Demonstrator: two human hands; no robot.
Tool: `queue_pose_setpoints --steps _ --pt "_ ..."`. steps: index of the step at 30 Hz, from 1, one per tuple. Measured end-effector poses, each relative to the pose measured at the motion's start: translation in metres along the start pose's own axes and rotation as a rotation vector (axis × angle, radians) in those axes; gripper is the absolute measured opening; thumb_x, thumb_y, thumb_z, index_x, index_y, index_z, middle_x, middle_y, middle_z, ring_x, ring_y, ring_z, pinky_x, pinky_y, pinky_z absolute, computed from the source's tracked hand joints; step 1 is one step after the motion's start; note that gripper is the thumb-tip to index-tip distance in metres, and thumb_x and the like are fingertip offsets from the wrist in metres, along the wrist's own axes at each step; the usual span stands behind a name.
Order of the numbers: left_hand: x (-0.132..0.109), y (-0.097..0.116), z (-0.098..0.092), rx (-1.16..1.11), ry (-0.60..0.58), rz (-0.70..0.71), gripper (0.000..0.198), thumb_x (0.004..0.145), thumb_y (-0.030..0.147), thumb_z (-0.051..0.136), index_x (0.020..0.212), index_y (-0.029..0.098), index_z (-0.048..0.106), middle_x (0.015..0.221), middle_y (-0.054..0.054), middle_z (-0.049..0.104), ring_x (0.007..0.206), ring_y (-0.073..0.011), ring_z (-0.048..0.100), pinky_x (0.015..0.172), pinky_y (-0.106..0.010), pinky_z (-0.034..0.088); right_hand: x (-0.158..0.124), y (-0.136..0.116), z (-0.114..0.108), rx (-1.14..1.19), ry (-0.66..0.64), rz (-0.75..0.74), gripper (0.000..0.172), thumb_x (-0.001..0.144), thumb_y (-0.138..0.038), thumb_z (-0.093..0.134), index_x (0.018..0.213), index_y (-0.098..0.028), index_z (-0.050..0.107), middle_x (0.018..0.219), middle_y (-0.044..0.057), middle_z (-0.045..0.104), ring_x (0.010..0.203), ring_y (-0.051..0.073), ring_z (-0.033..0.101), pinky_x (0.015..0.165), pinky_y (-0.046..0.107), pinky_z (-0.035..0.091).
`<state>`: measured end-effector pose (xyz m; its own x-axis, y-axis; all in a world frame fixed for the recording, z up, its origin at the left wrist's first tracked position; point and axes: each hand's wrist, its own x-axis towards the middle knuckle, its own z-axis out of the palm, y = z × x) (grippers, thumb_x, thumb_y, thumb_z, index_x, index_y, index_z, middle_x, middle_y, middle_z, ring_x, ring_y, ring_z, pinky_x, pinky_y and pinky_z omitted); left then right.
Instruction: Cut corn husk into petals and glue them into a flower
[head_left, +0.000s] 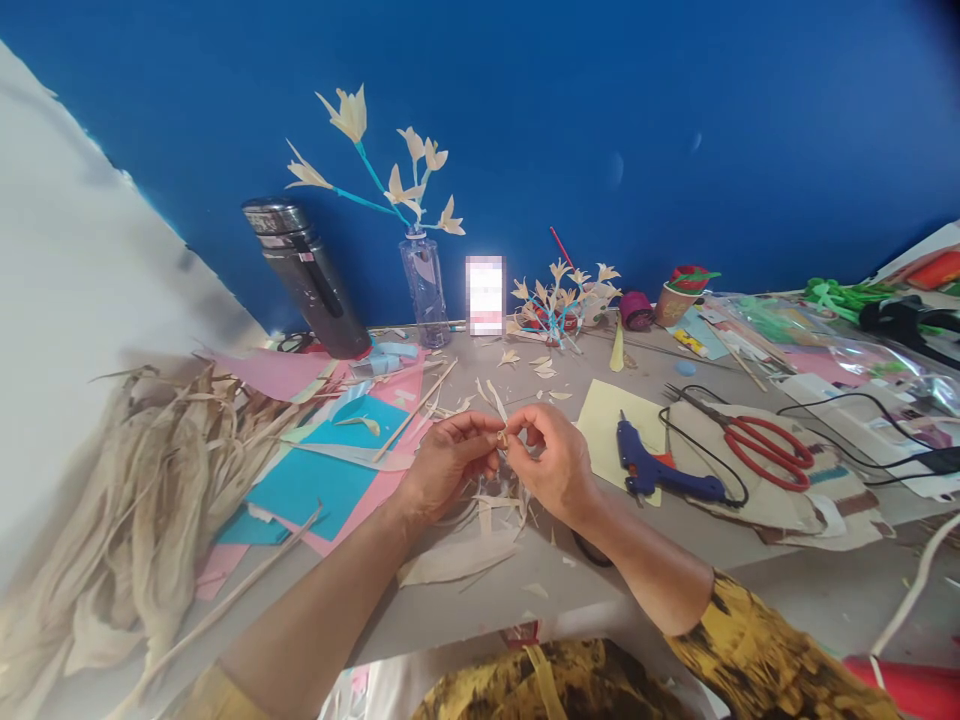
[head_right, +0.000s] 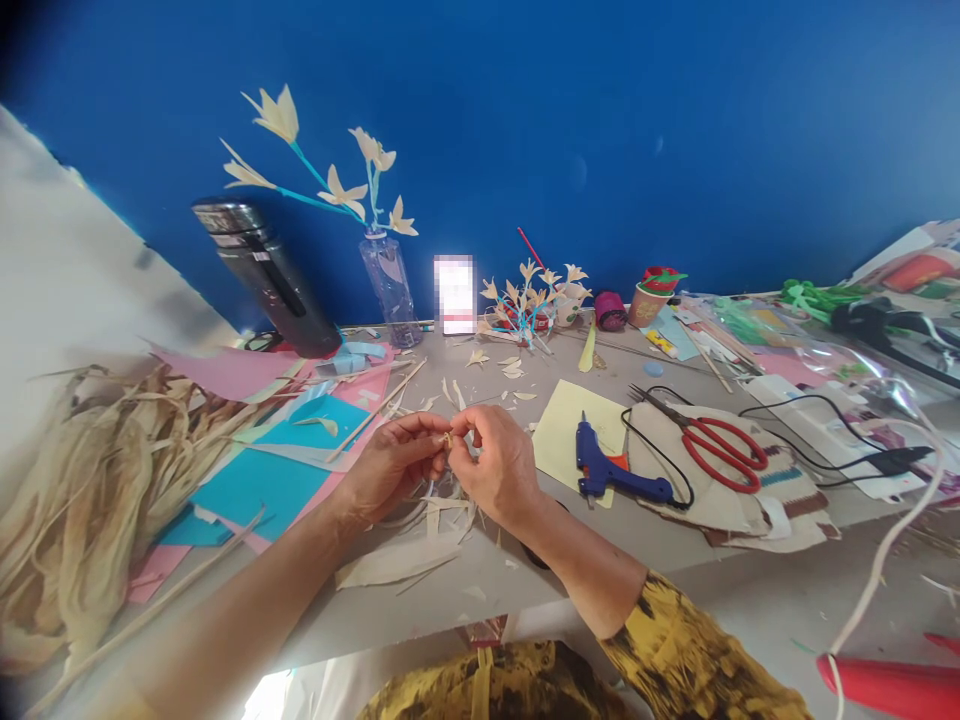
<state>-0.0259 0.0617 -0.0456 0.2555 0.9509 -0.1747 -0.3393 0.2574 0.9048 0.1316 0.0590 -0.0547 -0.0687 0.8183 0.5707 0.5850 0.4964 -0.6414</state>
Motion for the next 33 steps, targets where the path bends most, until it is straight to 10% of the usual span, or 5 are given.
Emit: queue_pose_setpoints --steps 33 --pt "-0.0006 0.0011 0.0024 -0.117 0.066 0.004 0.024 0.067 0.026 0.085 0.077 0.013 0.068 0.067 -0.001 0.065 0.048 -0.007 0.054 0.047 -0.02 0.043 0.0052 -0.0062 -0.0055 0.219 -0.067 0.179 0.006 0.078 -0.022 0.06 0.084 -0.021 0.061 0.075 0.0 0.065 0.063 0.013 0.053 0.056 0.023 0.043"
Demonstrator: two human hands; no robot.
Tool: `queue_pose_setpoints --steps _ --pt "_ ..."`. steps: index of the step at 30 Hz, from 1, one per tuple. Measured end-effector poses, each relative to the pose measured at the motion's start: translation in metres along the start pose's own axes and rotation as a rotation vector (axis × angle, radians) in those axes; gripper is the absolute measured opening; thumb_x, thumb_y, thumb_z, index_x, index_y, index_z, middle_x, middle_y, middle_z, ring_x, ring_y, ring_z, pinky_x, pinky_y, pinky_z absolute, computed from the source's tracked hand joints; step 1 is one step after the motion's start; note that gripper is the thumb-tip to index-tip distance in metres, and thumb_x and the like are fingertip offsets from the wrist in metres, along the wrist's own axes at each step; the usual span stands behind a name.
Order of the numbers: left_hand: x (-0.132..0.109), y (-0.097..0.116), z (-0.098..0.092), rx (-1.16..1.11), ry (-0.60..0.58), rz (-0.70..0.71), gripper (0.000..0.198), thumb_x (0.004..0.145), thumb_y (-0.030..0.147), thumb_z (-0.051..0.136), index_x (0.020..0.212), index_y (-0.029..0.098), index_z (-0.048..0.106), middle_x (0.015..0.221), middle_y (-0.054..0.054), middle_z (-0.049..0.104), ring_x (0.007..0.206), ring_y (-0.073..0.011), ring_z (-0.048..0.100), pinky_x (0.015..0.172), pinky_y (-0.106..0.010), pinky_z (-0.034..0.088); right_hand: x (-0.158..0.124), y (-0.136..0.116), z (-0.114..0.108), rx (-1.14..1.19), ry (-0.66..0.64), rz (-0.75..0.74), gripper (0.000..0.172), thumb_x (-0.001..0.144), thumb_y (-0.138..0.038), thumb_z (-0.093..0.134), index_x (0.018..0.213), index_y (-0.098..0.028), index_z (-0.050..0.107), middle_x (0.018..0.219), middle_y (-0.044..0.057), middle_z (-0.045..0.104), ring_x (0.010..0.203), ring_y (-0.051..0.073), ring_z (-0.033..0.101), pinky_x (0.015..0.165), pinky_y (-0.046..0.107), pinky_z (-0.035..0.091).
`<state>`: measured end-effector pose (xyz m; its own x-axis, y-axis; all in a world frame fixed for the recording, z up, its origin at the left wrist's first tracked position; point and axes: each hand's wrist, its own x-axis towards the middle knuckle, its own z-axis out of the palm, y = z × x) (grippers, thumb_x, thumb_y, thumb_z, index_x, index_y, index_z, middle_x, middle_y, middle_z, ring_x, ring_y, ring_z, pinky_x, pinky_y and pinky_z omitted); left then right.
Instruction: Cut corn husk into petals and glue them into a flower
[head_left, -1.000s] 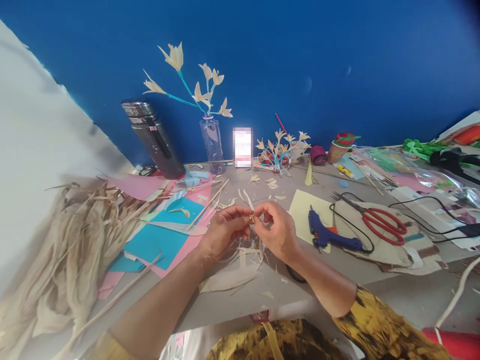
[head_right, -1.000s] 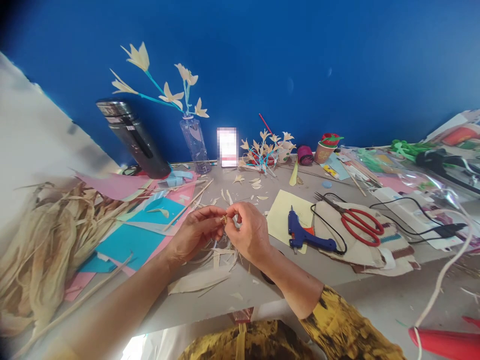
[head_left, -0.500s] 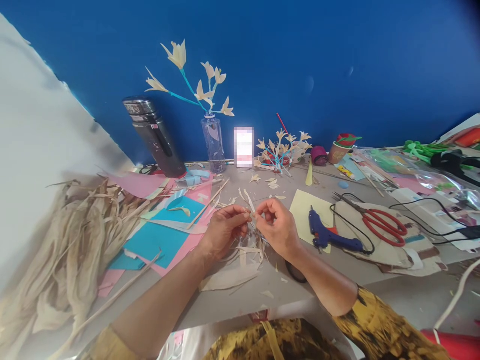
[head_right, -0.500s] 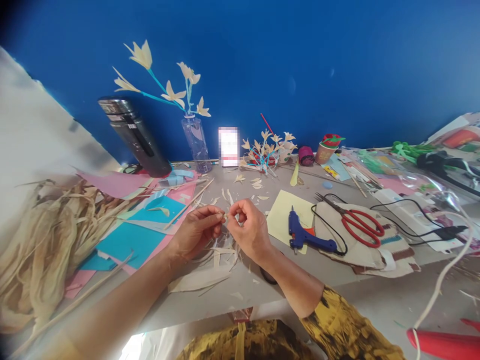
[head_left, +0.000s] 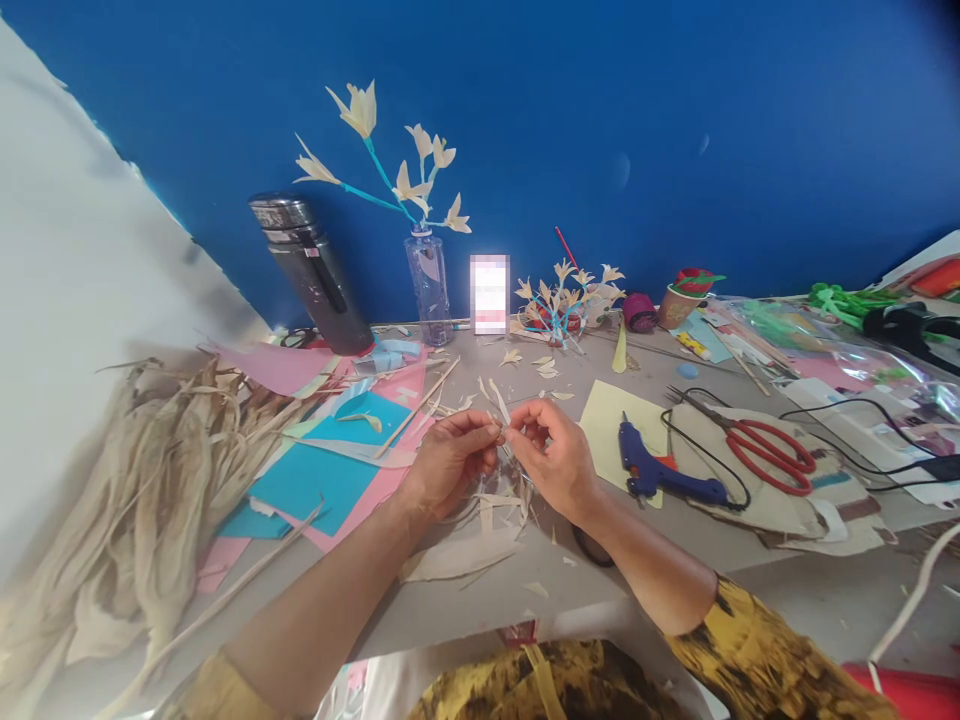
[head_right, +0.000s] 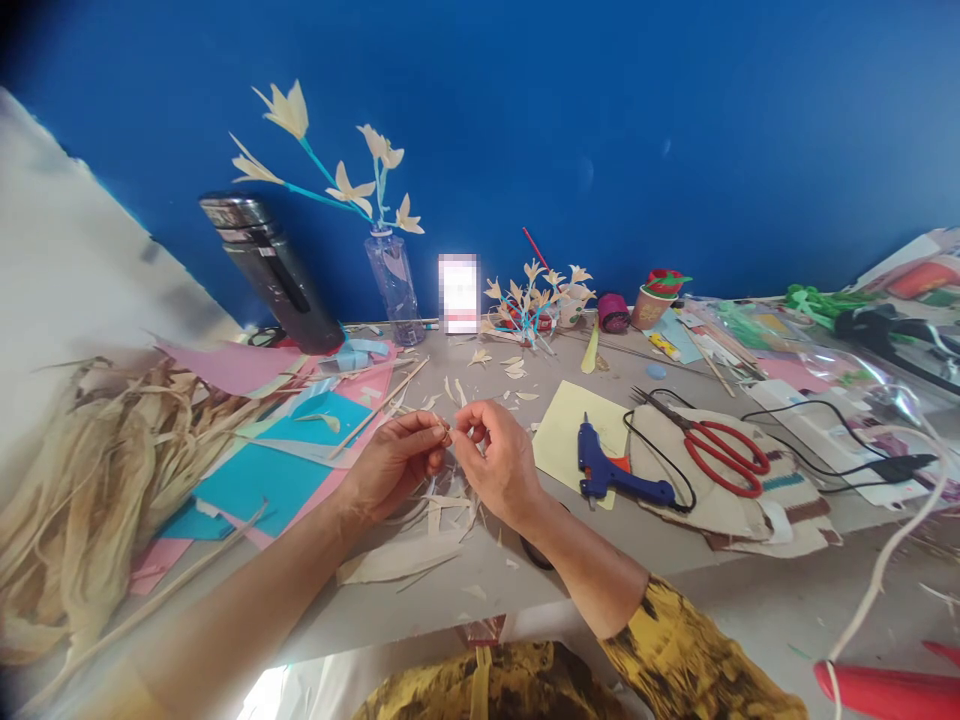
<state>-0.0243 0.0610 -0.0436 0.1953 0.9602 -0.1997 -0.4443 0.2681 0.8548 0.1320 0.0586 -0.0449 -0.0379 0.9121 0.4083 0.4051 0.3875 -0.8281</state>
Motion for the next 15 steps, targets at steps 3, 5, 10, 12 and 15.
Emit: queue_pose_setpoints --steps 3,5,10,12,15 --pt "-0.0024 0.0022 0.0015 -0.012 -0.038 -0.01 0.029 0.07 0.032 0.083 0.089 0.014 0.071 0.071 -0.002 0.066 0.051 -0.0093 0.057 0.046 -0.022 0.044 -0.0003 0.0019 0.0016 -0.003 0.012 -0.022 0.008 0.077 -0.02 0.058 0.084 -0.021 0.061 0.072 -0.001 0.064 0.062 0.013 0.053 0.055 0.023 0.043" --pt "-0.0033 0.0022 0.0021 0.023 -0.058 -0.01 0.033 0.069 0.032 0.084 0.095 0.015 0.072 0.072 -0.001 0.066 0.052 -0.0096 0.057 0.047 -0.022 0.045 -0.0007 0.0026 0.002 -0.012 0.018 -0.038 0.009 0.077 -0.019 0.058 0.085 -0.021 0.062 0.071 -0.001 0.064 0.061 0.013 0.054 0.055 0.023 0.043" --pt "-0.0002 -0.0017 0.0005 0.097 0.028 0.023 0.027 0.061 0.026 0.089 0.077 0.012 0.073 0.065 -0.001 0.065 0.048 -0.0071 0.054 0.047 -0.021 0.041 -0.0016 0.003 0.0027 -0.063 0.003 -0.065 0.008 0.077 -0.019 0.058 0.083 -0.022 0.061 0.07 -0.001 0.062 0.062 0.014 0.053 0.057 0.024 0.042" --pt "0.0014 -0.0011 -0.0007 0.067 0.067 0.03 0.027 0.059 0.027 0.09 0.073 0.012 0.072 0.064 -0.001 0.065 0.047 -0.0069 0.054 0.046 -0.021 0.041 -0.0018 0.0031 0.0031 -0.065 0.023 -0.066 0.006 0.077 -0.018 0.058 0.081 -0.022 0.06 0.07 -0.002 0.06 0.061 0.013 0.051 0.057 0.024 0.042" --pt "0.0027 0.0022 -0.0021 0.011 0.116 0.018 0.026 0.06 0.027 0.089 0.073 0.012 0.072 0.066 -0.001 0.066 0.046 -0.0059 0.053 0.046 -0.02 0.041 -0.0023 0.0028 0.0033 -0.041 0.062 -0.063 0.006 0.076 -0.017 0.057 0.08 -0.022 0.058 0.068 -0.003 0.057 0.058 0.012 0.048 0.055 0.023 0.041"
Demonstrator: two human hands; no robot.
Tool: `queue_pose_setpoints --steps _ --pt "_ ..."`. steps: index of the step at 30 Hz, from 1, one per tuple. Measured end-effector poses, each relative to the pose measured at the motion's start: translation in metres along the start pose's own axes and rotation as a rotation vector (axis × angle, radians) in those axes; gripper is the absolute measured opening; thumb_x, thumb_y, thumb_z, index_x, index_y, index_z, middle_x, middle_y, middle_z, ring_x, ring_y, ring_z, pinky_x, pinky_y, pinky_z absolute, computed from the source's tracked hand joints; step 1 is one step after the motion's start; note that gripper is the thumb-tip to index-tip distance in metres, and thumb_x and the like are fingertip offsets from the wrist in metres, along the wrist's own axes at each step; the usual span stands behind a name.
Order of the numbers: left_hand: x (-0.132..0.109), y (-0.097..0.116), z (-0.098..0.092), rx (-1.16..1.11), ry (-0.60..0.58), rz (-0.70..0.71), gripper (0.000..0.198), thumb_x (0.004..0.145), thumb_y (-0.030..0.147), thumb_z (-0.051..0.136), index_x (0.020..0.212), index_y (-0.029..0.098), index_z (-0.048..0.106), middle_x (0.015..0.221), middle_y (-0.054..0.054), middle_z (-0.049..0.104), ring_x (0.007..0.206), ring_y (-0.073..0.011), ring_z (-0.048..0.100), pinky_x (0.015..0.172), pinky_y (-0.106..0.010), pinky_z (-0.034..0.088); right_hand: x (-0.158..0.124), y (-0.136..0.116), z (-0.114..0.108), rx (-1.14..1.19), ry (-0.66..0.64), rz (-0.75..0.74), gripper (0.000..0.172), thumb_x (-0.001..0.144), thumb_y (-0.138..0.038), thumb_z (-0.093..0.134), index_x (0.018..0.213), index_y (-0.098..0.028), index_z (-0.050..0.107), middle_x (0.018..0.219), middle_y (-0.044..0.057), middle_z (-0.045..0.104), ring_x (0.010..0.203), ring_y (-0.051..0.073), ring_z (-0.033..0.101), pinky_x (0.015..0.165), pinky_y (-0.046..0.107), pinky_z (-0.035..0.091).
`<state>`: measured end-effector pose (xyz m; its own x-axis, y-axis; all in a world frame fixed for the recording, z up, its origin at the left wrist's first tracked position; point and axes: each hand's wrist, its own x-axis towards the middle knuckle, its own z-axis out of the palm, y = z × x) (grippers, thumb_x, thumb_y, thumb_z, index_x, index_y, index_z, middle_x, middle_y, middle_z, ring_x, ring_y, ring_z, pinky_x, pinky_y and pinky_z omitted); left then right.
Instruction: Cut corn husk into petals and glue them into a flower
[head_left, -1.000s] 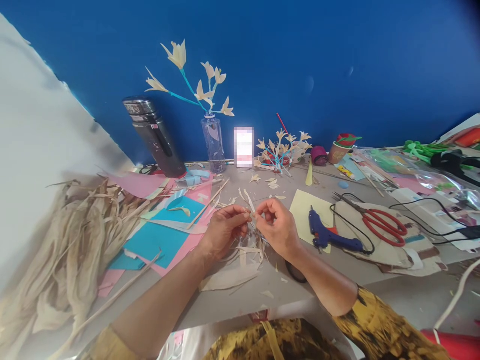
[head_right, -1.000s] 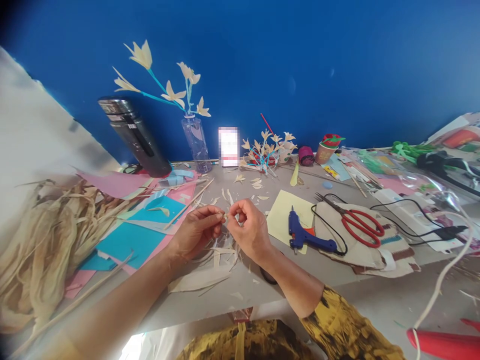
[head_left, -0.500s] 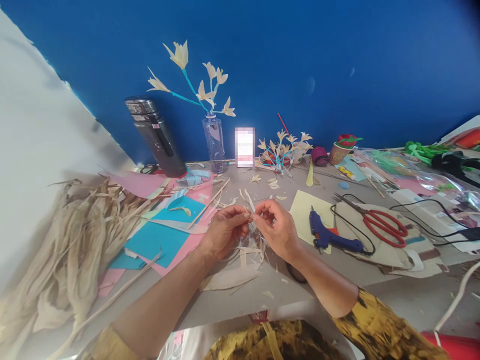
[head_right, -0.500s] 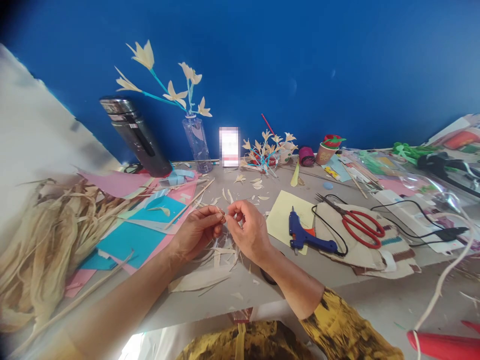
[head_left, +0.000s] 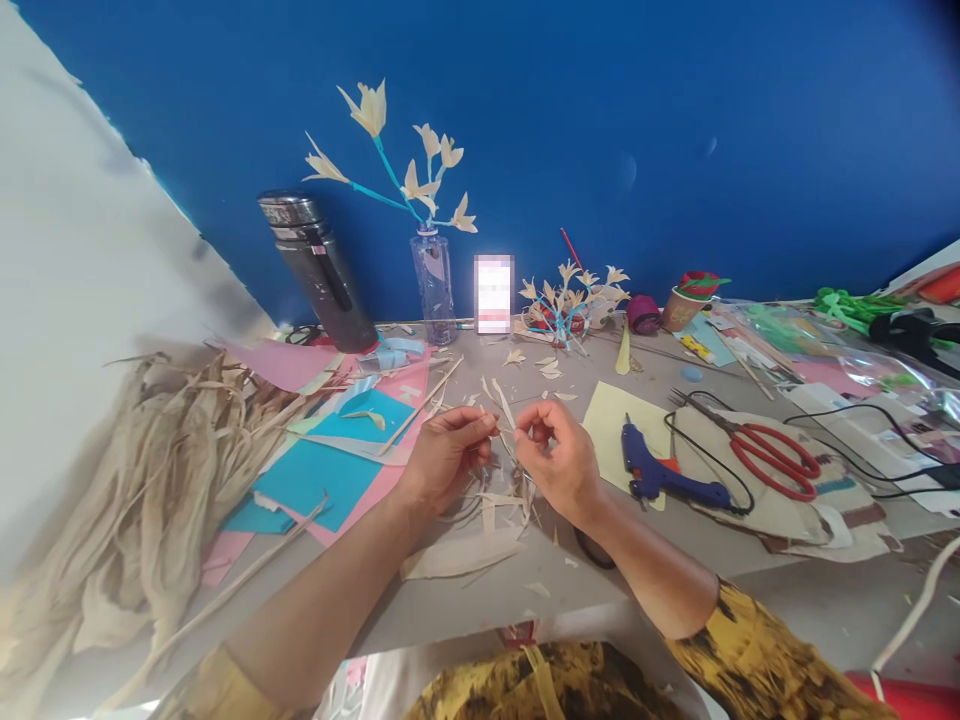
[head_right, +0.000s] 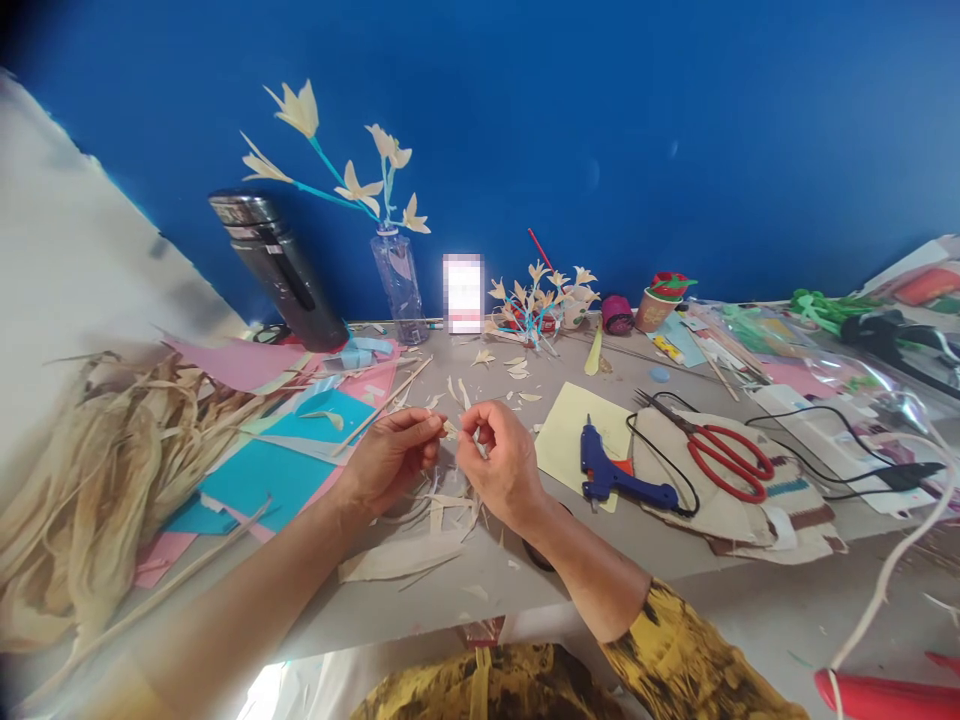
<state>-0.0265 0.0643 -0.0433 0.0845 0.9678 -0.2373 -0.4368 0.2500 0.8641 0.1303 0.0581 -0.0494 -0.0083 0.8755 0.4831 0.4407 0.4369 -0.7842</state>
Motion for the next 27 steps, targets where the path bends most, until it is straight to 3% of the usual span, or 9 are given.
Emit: queue_pose_setpoints --steps 3,6,9,13,18,27 --pt "0.001 0.003 -0.002 -0.041 -0.016 -0.038 0.025 0.062 0.026 0.088 0.075 0.011 0.072 0.068 -0.002 0.067 0.046 -0.0059 0.052 0.045 -0.02 0.042 -0.001 -0.001 -0.001 0.016 0.019 -0.01 0.007 0.075 -0.016 0.057 0.079 -0.022 0.057 0.066 -0.004 0.053 0.058 0.012 0.047 0.055 0.023 0.04" --pt "0.001 0.006 -0.003 -0.068 -0.048 -0.08 0.031 0.068 0.033 0.082 0.09 0.012 0.074 0.081 -0.007 0.072 0.053 -0.0101 0.058 0.047 -0.023 0.045 -0.002 -0.001 -0.002 0.037 0.019 -0.02 0.006 0.076 -0.016 0.057 0.078 -0.022 0.056 0.065 -0.005 0.051 0.058 0.012 0.047 0.055 0.023 0.04" --pt "-0.002 0.01 -0.003 0.031 -0.03 0.022 0.036 0.074 0.039 0.076 0.101 0.017 0.076 0.095 -0.009 0.073 0.069 -0.0149 0.064 0.057 -0.026 0.05 -0.002 -0.001 -0.003 0.06 0.006 -0.002 0.006 0.076 -0.017 0.057 0.079 -0.021 0.057 0.065 -0.004 0.053 0.059 0.012 0.048 0.053 0.022 0.04" --pt "-0.008 0.012 0.002 0.413 -0.09 0.259 0.024 0.077 0.038 0.074 0.087 0.017 0.079 0.091 -0.007 0.074 0.081 -0.0169 0.063 0.075 -0.026 0.05 -0.002 -0.002 -0.003 0.056 -0.002 -0.001 0.006 0.076 -0.017 0.058 0.081 -0.021 0.057 0.066 -0.004 0.054 0.058 0.011 0.048 0.052 0.021 0.04" --pt "-0.009 0.006 0.004 0.486 -0.135 0.199 0.019 0.075 0.034 0.071 0.067 0.017 0.072 0.066 -0.002 0.067 0.067 -0.0145 0.057 0.069 -0.027 0.046 -0.001 -0.002 -0.002 0.044 -0.005 -0.025 0.004 0.076 -0.018 0.057 0.078 -0.021 0.056 0.066 -0.004 0.055 0.058 0.011 0.048 0.053 0.021 0.041" --pt "-0.007 0.009 0.002 0.465 -0.147 0.076 0.017 0.07 0.031 0.07 0.062 0.016 0.067 0.06 -0.003 0.064 0.057 -0.0121 0.051 0.061 -0.027 0.041 -0.002 0.004 0.001 0.029 0.033 0.049 0.009 0.075 -0.02 0.057 0.084 -0.021 0.059 0.07 -0.003 0.056 0.059 0.011 0.047 0.055 0.021 0.042"
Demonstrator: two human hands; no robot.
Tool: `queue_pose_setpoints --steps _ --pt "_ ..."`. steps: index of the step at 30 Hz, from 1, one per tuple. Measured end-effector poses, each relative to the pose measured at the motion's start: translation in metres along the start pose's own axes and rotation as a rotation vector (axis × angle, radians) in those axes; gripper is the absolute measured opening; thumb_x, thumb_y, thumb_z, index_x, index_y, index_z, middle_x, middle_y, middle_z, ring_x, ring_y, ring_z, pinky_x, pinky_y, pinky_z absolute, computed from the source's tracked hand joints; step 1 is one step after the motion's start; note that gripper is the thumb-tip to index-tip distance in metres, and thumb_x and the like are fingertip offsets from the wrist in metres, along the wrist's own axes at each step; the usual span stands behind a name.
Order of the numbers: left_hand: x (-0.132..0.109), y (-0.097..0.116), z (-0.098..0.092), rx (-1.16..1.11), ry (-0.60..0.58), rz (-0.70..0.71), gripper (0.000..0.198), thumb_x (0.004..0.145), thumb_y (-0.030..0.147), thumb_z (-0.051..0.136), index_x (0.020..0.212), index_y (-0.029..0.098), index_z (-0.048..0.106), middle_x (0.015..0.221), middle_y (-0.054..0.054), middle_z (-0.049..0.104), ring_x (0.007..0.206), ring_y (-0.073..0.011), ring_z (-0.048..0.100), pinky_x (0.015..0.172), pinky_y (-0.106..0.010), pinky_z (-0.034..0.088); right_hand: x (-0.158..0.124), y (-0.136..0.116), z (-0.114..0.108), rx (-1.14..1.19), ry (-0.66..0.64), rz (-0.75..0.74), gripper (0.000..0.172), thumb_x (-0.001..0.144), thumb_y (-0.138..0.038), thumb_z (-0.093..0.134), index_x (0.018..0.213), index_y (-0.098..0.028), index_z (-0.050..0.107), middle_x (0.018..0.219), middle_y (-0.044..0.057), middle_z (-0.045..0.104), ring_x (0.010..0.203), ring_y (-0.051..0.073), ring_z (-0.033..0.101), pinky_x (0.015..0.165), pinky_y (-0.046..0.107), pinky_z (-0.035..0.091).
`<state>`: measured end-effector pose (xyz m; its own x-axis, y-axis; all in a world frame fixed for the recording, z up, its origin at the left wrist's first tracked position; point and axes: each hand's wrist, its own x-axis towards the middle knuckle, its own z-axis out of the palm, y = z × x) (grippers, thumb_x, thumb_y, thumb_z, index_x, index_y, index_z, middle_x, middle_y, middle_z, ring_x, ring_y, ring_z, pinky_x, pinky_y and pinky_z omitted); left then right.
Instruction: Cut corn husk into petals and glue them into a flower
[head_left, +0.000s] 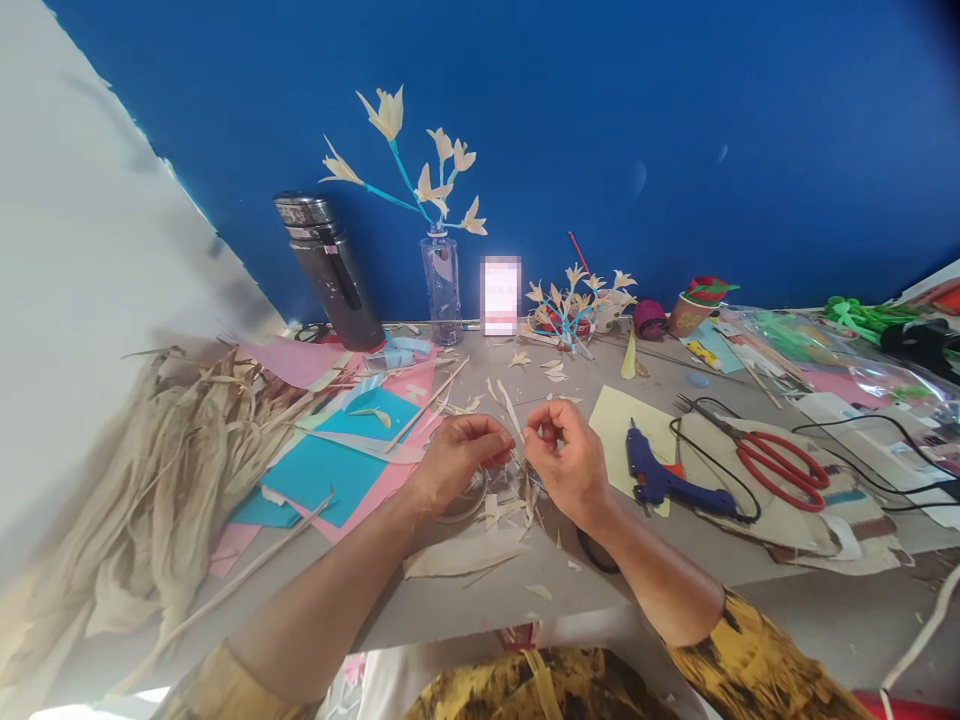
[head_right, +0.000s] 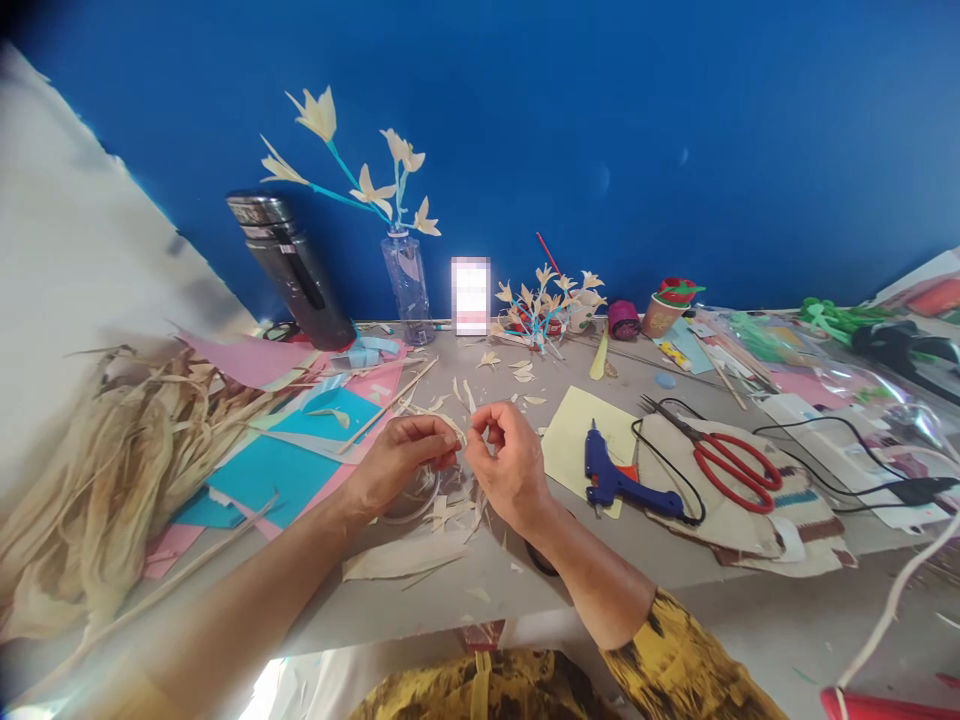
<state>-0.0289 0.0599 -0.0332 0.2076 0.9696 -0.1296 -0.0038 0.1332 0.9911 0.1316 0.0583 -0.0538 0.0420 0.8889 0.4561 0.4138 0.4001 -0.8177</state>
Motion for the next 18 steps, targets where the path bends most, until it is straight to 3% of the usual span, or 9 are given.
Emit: queue_pose_setpoints --steps 8,14,18 --pt "0.004 -0.006 -0.004 0.018 -0.034 -0.014 0.017 0.064 0.031 0.079 0.064 0.015 0.072 0.062 -0.002 0.064 0.056 -0.0113 0.052 0.056 -0.025 0.04 0.008 0.002 -0.008 0.034 0.077 0.1 0.012 0.076 -0.024 0.058 0.086 -0.02 0.062 0.068 -0.003 0.057 0.059 0.013 0.049 0.055 0.023 0.042" --pt "0.006 -0.008 -0.006 -0.193 0.049 -0.054 0.03 0.064 0.04 0.084 0.077 0.014 0.077 0.068 -0.002 0.065 0.058 -0.0104 0.056 0.056 -0.024 0.043 0.011 0.001 -0.012 0.081 0.007 0.075 0.013 0.084 -0.03 0.054 0.088 -0.02 0.061 0.073 -0.001 0.063 0.061 0.014 0.054 0.061 0.026 0.043" --pt "0.009 -0.004 -0.008 -0.196 0.161 0.024 0.028 0.067 0.04 0.083 0.076 0.015 0.074 0.064 -0.001 0.063 0.055 -0.0094 0.055 0.055 -0.023 0.043 0.008 0.0 -0.011 0.058 0.03 0.053 0.017 0.09 -0.03 0.048 0.095 -0.02 0.06 0.067 -0.003 0.055 0.056 0.013 0.047 0.058 0.026 0.039"
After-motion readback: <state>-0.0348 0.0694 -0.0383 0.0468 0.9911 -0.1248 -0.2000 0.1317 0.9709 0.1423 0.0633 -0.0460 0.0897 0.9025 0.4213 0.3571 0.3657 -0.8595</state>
